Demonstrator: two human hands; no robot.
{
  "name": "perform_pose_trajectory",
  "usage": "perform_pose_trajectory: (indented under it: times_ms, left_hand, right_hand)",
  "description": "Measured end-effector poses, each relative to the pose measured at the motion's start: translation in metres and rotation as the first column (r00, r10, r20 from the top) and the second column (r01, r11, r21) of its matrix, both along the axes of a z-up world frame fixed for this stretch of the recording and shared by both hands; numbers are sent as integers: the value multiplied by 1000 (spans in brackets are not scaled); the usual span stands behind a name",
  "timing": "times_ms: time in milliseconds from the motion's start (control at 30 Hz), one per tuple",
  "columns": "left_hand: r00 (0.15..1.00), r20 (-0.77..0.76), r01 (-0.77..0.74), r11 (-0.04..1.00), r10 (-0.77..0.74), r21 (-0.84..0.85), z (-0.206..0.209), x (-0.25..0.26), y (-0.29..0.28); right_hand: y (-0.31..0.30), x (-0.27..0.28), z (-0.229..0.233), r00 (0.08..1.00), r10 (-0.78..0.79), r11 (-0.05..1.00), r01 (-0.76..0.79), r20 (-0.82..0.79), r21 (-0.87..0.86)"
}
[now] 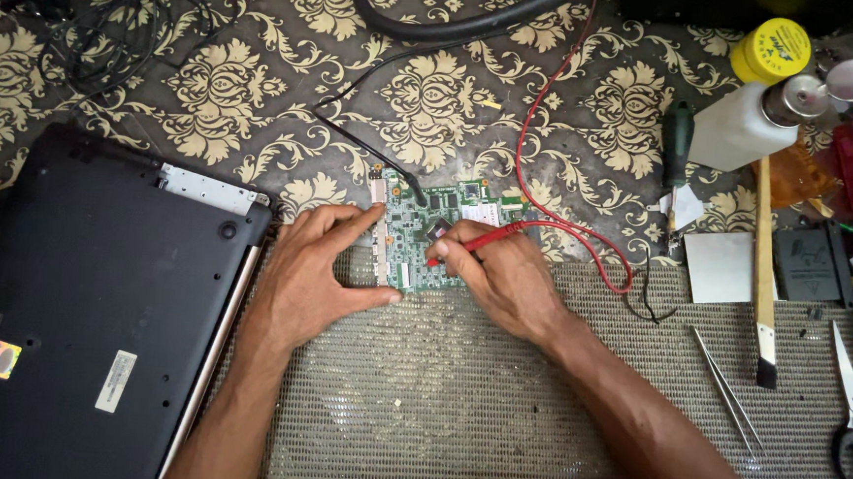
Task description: The person uses a multimeter probe to test various points on a laptop motherboard placed on a workbench. The hands move the probe across different components while the other hand stabilizes the board. The task appears to be diagnostic testing of the circuit board.
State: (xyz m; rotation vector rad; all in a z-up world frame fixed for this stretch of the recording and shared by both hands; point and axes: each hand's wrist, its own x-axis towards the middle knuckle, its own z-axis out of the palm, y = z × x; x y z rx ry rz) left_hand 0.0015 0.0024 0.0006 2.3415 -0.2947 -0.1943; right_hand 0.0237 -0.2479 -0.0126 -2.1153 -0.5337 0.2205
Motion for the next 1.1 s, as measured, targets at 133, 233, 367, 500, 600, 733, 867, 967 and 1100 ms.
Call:
perform_pose_trajectory:
  times_ms: [133,233,367,500,600,733,867,967,1100]
  left_hand:
    - [1000,5,3,1000,-4,7,2,-1,-1]
    - [1000,13,0,1000,0,-3,-1,-1,0]
    - [1000,22,4,1000,-4,10,-12,-2,2]
    - [998,52,26,1000,-26,4,-16,-4,5]
    - [1000,22,5,999,-6,42,-15,-2,3]
    - [1000,-15,-2,1000,2,23,-8,0,1]
    - [1000,-17,-4,1000,4,13,-8,-1,0]
    - [1000,-26,-9,1000,10,21,-6,0,-1]
    - [999,-30,-14,1000,15,24,-5,0,-2]
  right_hand:
    - [1,1,3,1000,-8,1000,8,-4,-15]
    - [0,1,3,1000,-17,999,16,-11,-40]
    - [-2,3,3,1000,-9,998,9,-8,-68]
    - [0,2,4,999,-30,997,29,-13,-65]
    - [-3,2,-9,999,-26,996,23,-33,-88]
    - [-3,3,-4,999,-24,996,20,-37,-91]
    - [-2,1,1,998,-26,995,21,-53,-93]
    - [-3,1,0,999,-22,996,17,-50,-84]
    - [-3,1,4,999,-21,996,19,-27,-85]
